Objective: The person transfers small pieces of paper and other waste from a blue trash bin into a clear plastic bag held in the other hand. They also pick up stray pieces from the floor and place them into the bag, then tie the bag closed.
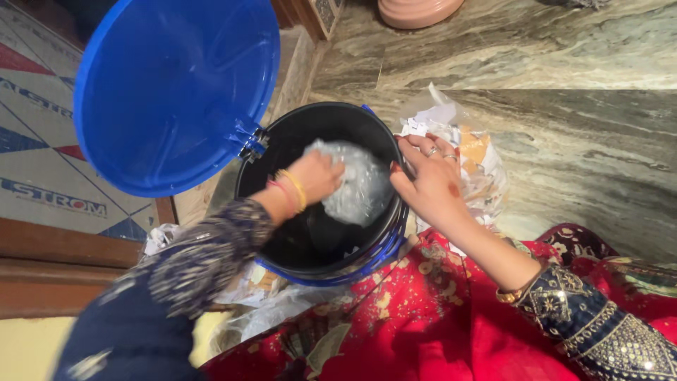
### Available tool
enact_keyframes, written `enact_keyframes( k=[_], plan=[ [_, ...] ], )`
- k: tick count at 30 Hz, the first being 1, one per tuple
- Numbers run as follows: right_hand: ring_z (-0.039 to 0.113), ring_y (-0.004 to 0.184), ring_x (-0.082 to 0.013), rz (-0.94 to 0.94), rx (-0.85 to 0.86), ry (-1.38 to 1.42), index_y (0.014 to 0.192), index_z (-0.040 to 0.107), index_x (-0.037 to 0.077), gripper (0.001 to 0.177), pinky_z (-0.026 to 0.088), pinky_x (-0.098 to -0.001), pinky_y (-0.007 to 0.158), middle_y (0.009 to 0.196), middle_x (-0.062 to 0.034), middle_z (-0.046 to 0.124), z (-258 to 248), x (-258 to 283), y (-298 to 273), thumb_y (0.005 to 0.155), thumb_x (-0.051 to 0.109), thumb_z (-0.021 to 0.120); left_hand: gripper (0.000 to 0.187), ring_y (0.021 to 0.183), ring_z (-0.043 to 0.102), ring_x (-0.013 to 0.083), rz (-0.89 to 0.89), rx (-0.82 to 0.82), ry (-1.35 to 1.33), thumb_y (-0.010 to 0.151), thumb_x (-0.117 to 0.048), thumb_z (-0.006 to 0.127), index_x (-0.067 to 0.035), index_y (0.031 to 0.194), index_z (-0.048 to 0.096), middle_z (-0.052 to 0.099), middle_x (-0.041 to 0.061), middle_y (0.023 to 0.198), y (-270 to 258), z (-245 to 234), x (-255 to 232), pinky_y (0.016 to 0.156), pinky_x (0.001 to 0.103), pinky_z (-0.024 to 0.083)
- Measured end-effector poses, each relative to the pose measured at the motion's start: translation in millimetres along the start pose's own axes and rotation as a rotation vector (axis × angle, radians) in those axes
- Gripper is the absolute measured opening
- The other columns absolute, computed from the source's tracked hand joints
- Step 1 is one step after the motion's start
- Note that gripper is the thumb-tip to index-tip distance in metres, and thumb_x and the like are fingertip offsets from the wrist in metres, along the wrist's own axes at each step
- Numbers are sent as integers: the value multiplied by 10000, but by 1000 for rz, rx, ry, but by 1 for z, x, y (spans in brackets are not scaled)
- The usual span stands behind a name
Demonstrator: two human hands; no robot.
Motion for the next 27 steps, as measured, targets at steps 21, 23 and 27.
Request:
enact_keyframes(
  k=[21, 23, 27],
  plan=[
    [467, 1335, -418, 57, 7, 57, 1283, 696, 147, 411, 274, -546, 1144, 1303, -60, 668, 10, 5, 4, 909, 305, 638, 212, 934, 674, 224, -744, 97, -2430, 889, -88, 602, -54, 1092, 654, 669, 67, 1036, 32, 84, -44, 805, 382, 579],
    [471, 1333, -415, 49, 7, 18, 1263, 698, 140, 416, 235, -583, 1128, 1288, -65, 671, 9, 7, 3, 887, 314, 653, 206, 922, 673, 218, -898, -431, -2607, 886, -87, 592, -42, 1081, 639, 665, 67, 1004, -8, 56, 24, 819, 378, 585],
    [456, 1339, -431, 52, -19, 23, 1293, 696, 151, 413, 243, -563, 1148, 1293, -55, 671, 8, 8, 2, 923, 324, 640, 308, 1014, 705, 246, -1025, -1142, -2381, 867, -59, 571, -28, 1169, 629, 689, 117, 1099, -98, 3, 103, 858, 368, 593]
  ],
)
Point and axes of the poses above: each hand's wrist, its own y-axis towards the middle knuckle, its own z-axis out of the palm, x = y × z, the point moved 10 cm from there along y, towards the middle knuckle
